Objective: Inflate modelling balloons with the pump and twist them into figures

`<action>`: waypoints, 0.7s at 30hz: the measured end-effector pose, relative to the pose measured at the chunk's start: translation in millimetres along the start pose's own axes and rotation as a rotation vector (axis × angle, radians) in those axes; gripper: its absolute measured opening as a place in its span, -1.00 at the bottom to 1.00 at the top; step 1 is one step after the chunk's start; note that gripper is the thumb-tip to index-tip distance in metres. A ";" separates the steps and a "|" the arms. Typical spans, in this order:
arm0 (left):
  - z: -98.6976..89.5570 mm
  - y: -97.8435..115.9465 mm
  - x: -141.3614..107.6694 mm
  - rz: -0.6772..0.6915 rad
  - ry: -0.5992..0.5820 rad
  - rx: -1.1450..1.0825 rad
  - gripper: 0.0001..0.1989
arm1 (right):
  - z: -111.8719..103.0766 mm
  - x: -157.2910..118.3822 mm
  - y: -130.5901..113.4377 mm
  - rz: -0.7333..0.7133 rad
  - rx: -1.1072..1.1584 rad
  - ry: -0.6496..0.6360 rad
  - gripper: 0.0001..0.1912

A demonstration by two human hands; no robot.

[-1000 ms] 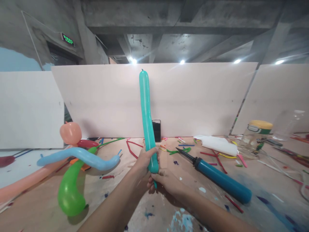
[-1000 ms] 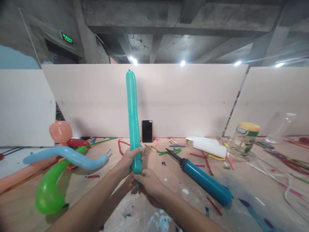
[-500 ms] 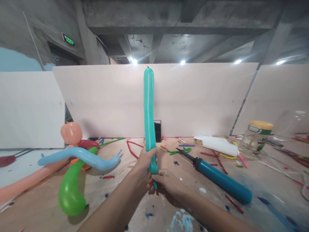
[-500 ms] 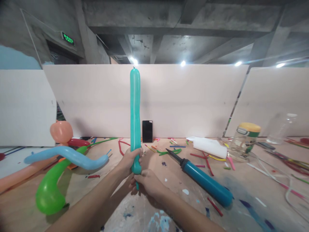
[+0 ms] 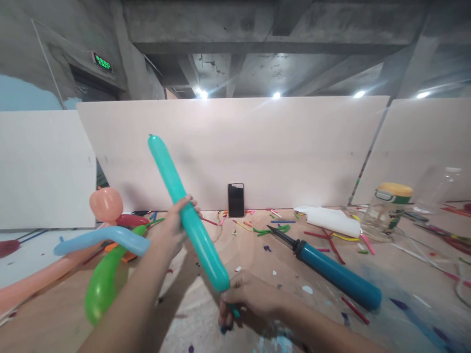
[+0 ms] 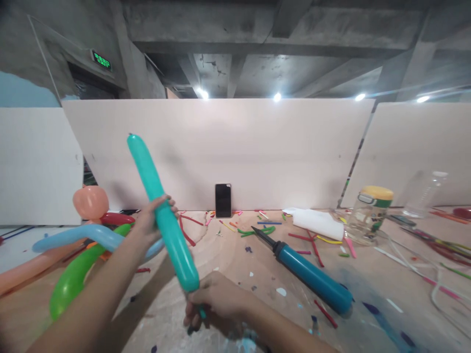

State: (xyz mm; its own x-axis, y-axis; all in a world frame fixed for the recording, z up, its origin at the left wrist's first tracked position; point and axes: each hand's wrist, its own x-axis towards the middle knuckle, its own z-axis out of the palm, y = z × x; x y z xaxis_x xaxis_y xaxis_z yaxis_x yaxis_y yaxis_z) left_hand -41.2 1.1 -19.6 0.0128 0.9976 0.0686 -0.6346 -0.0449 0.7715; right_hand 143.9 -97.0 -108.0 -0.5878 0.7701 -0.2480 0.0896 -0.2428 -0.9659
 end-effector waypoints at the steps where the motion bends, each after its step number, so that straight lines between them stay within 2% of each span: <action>1: -10.6 16.8 2.8 0.021 -0.041 -0.053 -0.83 | 1.4 -2.3 -2.3 0.003 -0.044 -0.066 -0.79; 4: -37.1 52.4 5.2 0.147 -0.093 -0.096 -0.84 | 4.8 -5.5 -5.2 0.028 -0.061 -0.184 -0.78; 6: -44.5 60.9 3.0 0.169 -0.100 -0.092 -0.82 | 7.5 -5.2 -4.4 0.072 0.018 -0.211 -0.79; 16: -36.0 55.8 -5.0 0.182 -0.112 -0.124 -0.79 | 13.7 -3.7 2.4 0.060 0.044 -0.194 -0.79; 21: -39.5 62.0 -8.8 0.196 -0.091 -0.094 -0.83 | 2.9 -5.7 0.6 0.091 -0.027 -0.238 -0.79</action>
State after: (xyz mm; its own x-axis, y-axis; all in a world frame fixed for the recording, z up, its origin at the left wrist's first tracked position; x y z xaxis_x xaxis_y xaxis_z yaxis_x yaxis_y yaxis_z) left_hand -111.3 -8.4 2.6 -0.0512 0.9611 0.2713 -0.7012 -0.2280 0.6755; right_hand 144.9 -103.2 -107.0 -0.7486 0.5843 -0.3133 0.1709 -0.2865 -0.9427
